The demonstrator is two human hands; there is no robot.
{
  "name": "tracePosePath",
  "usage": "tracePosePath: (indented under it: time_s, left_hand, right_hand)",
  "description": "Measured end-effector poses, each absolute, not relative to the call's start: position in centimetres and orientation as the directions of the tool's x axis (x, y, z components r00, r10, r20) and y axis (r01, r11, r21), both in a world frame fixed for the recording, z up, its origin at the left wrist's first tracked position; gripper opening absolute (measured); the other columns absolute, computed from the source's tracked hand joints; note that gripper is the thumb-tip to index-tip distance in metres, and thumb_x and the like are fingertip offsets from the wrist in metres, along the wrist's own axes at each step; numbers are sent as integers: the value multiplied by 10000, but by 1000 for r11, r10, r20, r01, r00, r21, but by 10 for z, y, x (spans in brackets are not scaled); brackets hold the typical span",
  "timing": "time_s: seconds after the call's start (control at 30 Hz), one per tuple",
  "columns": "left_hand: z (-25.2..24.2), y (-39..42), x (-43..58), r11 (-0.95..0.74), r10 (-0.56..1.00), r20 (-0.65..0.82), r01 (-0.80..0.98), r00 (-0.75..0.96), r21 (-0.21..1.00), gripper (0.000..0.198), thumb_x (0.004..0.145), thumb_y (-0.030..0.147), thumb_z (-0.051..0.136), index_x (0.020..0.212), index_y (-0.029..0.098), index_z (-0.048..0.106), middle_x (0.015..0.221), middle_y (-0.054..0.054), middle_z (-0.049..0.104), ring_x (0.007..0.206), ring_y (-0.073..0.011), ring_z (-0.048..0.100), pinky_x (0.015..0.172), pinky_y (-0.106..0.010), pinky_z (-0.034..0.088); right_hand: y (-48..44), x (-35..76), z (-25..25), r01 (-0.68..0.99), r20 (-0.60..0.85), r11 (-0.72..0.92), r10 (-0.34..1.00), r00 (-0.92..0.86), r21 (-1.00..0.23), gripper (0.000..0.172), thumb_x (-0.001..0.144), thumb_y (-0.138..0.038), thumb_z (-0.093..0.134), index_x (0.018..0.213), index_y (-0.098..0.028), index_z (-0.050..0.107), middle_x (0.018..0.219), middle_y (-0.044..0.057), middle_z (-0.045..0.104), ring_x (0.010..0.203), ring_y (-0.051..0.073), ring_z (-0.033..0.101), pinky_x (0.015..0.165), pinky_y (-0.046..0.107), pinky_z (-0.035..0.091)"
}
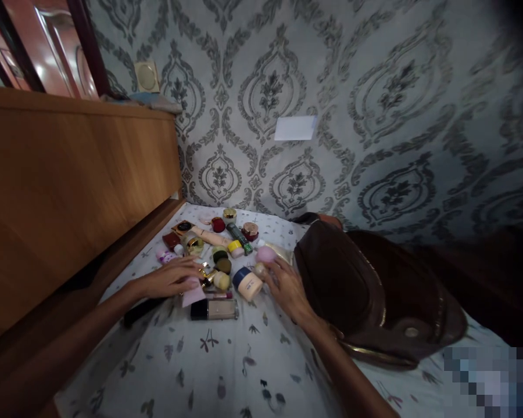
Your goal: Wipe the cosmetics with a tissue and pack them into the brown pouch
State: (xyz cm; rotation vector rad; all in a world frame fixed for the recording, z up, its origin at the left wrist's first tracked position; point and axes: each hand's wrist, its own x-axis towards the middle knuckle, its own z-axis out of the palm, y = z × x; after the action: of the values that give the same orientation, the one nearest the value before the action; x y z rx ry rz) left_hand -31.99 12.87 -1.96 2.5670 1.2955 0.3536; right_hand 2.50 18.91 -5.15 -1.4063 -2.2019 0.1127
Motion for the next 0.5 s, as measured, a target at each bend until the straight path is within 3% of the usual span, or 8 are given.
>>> tracePosePath:
  time_s: [0.1,0.23,0.37,0.5]
  left_hand:
    - [-18,138,-312,-503,864,241,784,442,365,336,977,436,433,1078,269,706,1283,-48,667,1299,-240,517,1120,-398,361]
    - [-19,175,-315,-334,910,371,855,183,397,411,905,395,527,1270,210,572,1389,-128,548,1327,-307,444,1112,-516,340]
    - [-23,209,-319,-175,950,313,861,19,478,504,825,373,640,1279,181,533,1184,-114,647,1160,-322,570,1007,-513,438]
    - [-22,222,-315,-86,972,229,819,-57,568,398,930,419,541,1244,175,533,1074,-77,670,988,-235,645,883,-411,524]
  right_hand:
    - [173,17,-61,737,480,539,814,-329,-408,357,961,-340,424,1203,-202,648,1311,136,616,1271,313,526,1040,487,445]
    - [142,5,-71,666,575,610,753,-320,-429,365,976,-355,412,1228,-212,634,1377,140,567,1301,314,503,1051,514,442]
    - [114,5,-76,618,594,657,723,-354,-432,353,971,-330,438,1265,-233,608,1410,131,540,1293,301,514,1040,503,466]
    - [101,14,-79,597,590,655,730,-344,-463,336,968,-304,449,1256,-245,610,1390,125,556,1277,300,530,1027,505,481]
